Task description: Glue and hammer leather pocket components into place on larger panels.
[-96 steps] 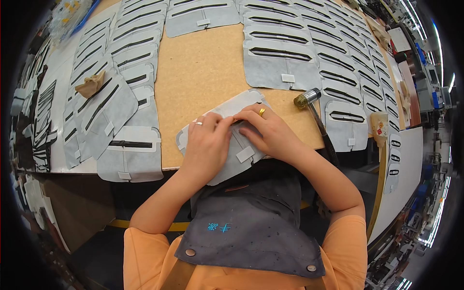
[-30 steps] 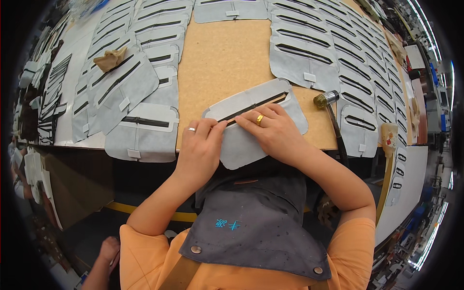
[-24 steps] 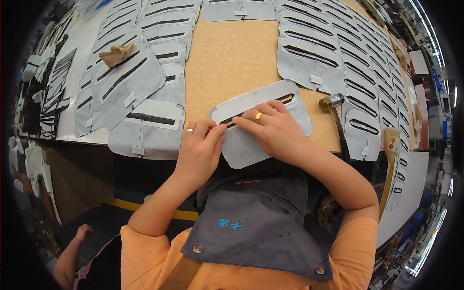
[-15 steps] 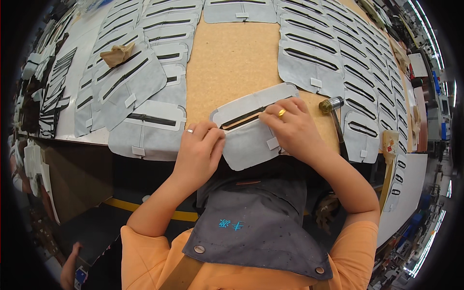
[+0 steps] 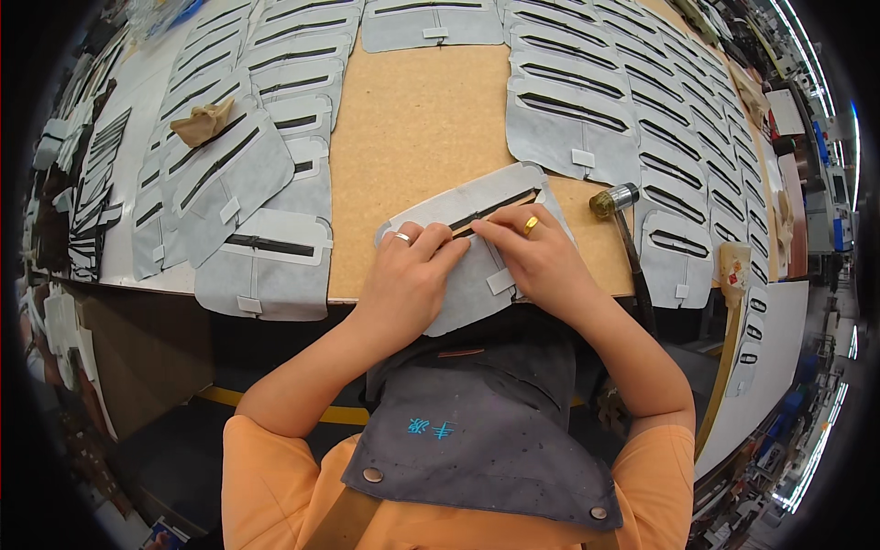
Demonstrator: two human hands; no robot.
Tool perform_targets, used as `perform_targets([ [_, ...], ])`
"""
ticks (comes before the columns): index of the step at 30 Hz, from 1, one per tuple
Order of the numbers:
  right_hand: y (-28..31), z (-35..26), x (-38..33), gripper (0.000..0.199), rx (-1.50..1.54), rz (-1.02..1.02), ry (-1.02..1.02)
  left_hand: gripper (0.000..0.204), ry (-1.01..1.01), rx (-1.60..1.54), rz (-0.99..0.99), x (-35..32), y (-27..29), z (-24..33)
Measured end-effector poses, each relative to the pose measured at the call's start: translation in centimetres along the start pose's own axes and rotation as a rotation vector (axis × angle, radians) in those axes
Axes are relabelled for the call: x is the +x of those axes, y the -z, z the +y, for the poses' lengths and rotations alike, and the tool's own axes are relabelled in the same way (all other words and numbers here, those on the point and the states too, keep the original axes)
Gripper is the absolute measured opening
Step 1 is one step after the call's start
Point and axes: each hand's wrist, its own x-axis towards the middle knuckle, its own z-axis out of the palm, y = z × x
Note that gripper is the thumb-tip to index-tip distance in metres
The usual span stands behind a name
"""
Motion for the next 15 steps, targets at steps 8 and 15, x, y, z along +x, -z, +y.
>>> perform_targets([
  [8, 0.4, 0.3, -0.7, 0.034, 0.031, -0.034, 0.036, 0.02, 0.163, 0.047, 0.259, 2.9, -0.6, -2.0],
  [15, 4.0, 0.2, -2.4, 0.024, 0.097, 0.312, -0.159, 0.02, 0.396, -0.46, -0.135, 2.4, 2.0, -1.9],
])
